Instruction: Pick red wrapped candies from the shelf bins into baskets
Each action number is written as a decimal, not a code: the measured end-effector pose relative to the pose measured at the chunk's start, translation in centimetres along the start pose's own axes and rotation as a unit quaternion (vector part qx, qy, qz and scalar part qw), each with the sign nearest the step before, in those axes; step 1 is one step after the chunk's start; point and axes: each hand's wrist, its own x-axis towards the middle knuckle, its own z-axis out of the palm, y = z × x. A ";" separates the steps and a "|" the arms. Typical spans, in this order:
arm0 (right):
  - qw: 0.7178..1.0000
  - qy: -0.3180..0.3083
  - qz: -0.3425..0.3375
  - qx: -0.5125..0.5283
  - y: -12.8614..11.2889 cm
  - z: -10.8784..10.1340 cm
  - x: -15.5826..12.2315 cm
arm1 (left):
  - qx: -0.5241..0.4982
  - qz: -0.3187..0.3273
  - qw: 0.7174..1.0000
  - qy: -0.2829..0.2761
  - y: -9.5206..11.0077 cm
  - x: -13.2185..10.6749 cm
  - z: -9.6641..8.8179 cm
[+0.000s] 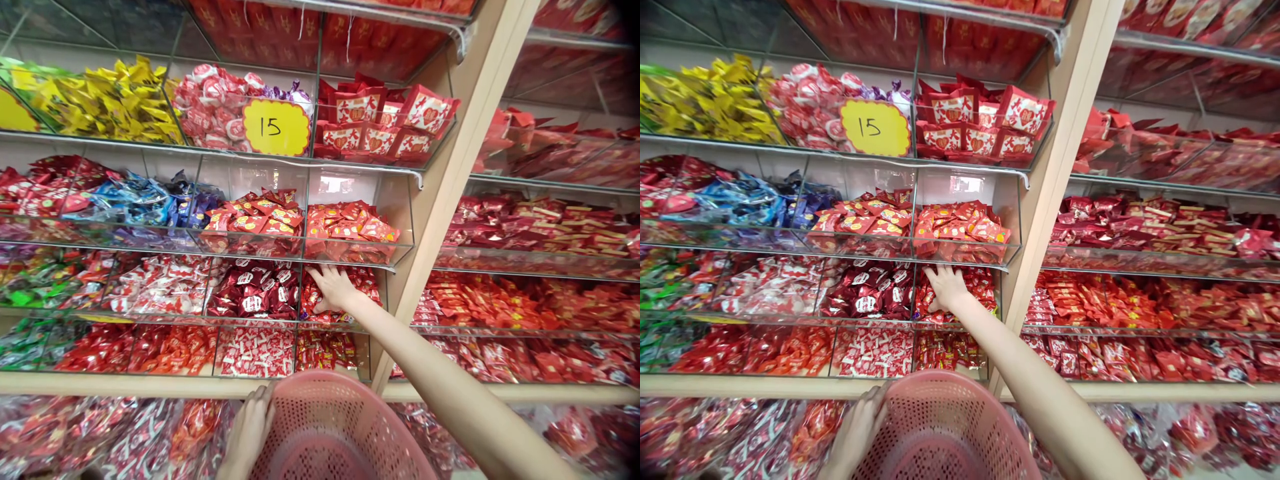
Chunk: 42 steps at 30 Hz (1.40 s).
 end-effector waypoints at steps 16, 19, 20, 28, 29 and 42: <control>0.996 -0.044 -0.077 -0.032 0.4 0.5 1.1 | 0.017 0.015 0.999 0.035 -0.7 0.0 0.8; 0.994 -0.026 -0.102 -0.027 1.3 0.7 1.0 | 0.013 0.014 0.999 0.029 -0.6 0.0 0.8; 0.994 -0.020 -0.109 -0.023 1.5 0.8 1.0 | 0.011 0.013 0.999 0.027 -0.6 0.0 0.7; 0.986 0.032 -0.159 0.030 3.5 1.5 0.9 | 0.006 0.006 1.000 0.011 -0.2 -0.2 0.1; 0.986 0.031 -0.162 0.032 3.6 1.5 0.9 | 0.006 0.005 1.000 0.009 -0.2 -0.2 0.1; 0.988 0.002 -0.139 -0.064 1.2 0.4 0.2 | 0.025 -0.009 1.000 -0.013 0.2 -0.3 -0.4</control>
